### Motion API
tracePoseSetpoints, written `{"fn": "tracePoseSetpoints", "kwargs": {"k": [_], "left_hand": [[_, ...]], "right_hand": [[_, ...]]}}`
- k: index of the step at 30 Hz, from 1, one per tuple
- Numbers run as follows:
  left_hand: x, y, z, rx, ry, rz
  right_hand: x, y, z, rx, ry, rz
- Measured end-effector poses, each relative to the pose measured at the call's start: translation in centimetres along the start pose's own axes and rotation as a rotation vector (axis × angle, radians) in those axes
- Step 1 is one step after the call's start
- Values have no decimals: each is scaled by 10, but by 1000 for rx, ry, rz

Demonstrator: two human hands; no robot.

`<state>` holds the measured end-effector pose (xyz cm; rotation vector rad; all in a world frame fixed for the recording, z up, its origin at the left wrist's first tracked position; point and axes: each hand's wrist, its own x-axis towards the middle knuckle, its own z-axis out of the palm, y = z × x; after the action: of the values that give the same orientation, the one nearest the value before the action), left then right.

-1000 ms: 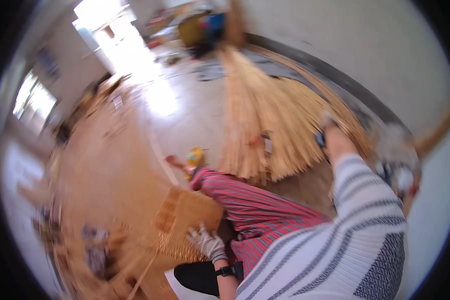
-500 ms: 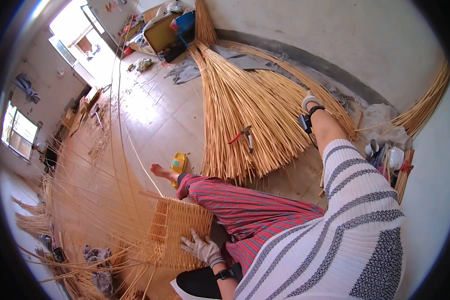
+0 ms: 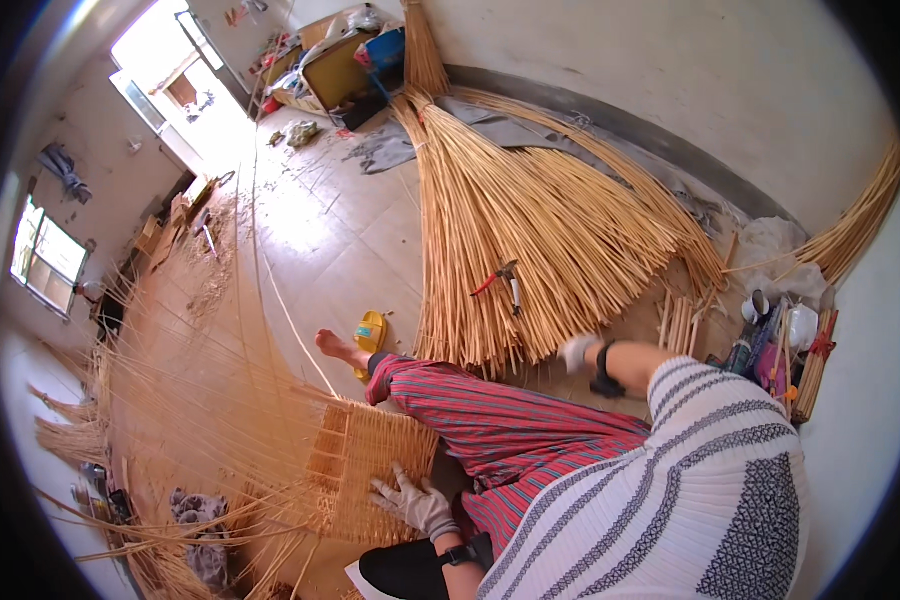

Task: Weaving a rectangular basket using long wooden or reed strips.

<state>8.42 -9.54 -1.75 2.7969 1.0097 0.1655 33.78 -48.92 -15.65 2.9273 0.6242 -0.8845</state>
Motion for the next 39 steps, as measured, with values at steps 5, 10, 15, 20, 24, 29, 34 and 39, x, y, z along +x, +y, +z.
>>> {"fn": "tracePoseSetpoints", "kwargs": {"k": [5,10,15,20,24,29,34,39], "left_hand": [[-1,-3,-2,-31,18,40],[-4,-11,2,-150,86,14],[-2,-16,11,-64,114,25],[-3,-19,15,-48,109,32],[-2,-19,18,-42,100,22],[-3,-19,19,-52,94,3],[-2,-19,19,-54,80,-4],[-2,-18,18,-79,91,-11]], "right_hand": [[27,-25,155,675,-320,-171],[63,41,134,-286,-255,-185],[79,22,102,-285,-383,87],[74,-40,98,450,-505,-52],[75,-50,69,89,-416,-270],[74,-42,66,98,-473,-20],[65,-31,85,113,-509,-97],[54,-30,72,104,-523,-89]]}}
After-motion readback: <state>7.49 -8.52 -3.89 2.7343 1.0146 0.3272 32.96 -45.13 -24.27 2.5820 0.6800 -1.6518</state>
